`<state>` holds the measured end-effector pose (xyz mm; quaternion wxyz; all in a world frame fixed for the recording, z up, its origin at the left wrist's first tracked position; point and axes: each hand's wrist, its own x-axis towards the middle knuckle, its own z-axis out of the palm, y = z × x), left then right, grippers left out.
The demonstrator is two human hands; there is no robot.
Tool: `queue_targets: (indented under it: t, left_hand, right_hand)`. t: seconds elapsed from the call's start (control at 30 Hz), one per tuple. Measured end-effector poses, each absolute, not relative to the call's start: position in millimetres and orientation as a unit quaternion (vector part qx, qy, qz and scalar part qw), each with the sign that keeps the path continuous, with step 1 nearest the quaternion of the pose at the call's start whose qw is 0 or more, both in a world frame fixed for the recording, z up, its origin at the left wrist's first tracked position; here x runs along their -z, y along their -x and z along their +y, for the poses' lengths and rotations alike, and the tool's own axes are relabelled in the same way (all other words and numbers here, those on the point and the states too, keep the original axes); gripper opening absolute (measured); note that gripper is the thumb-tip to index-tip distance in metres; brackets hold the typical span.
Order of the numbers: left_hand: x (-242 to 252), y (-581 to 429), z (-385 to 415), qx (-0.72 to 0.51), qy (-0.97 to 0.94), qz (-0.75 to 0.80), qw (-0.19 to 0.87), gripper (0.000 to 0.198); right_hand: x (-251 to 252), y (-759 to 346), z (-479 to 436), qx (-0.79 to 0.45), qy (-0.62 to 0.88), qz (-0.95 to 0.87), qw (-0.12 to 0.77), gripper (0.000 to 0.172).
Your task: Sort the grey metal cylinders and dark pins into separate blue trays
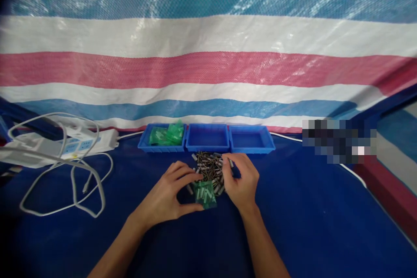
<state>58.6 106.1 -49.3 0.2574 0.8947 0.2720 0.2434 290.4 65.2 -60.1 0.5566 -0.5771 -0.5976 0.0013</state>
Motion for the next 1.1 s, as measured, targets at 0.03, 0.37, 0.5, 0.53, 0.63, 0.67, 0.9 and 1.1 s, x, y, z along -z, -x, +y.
queue_targets:
  t: [0.03,0.37,0.5,0.53,0.63,0.67,0.9,1.1]
  left_hand:
    - [48,-61,104,-0.224,-0.904,0.272,0.242,0.062]
    - [62,-70,102,-0.211,-0.877,0.287,0.322,0.047]
    - [72,-71,105,-0.292,-0.739,0.357,0.491,0.053]
    - [74,-71,107,-0.313,-0.701,0.366,0.526,0.057]
    - [76,-71,111,-0.367,-0.622,0.373,0.582,0.065]
    - [75,-71,113,-0.38,-0.61,0.372,0.587,0.066]
    - [64,-67,115,-0.428,-0.557,0.365,0.611,0.065]
    - [56,-64,115,-0.437,-0.525,0.34,0.647,0.055]
  right_hand:
    - [62,-295,63,0.004,0.579,-0.59,0.562,0.013]
    - [59,-299,60,-0.051,0.575,-0.566,0.589,0.015]
    - [60,-290,59,-0.145,0.533,-0.605,0.574,0.015]
    - [60,-287,59,-0.169,0.525,-0.61,0.569,0.015]
    - [63,-277,60,-0.253,0.517,-0.601,0.555,0.015]
    - [65,-274,60,-0.291,0.514,-0.59,0.55,0.018]
    - [73,-264,64,-0.471,0.495,-0.479,0.551,0.036]
    - [71,-263,63,-0.457,0.498,-0.453,0.581,0.041]
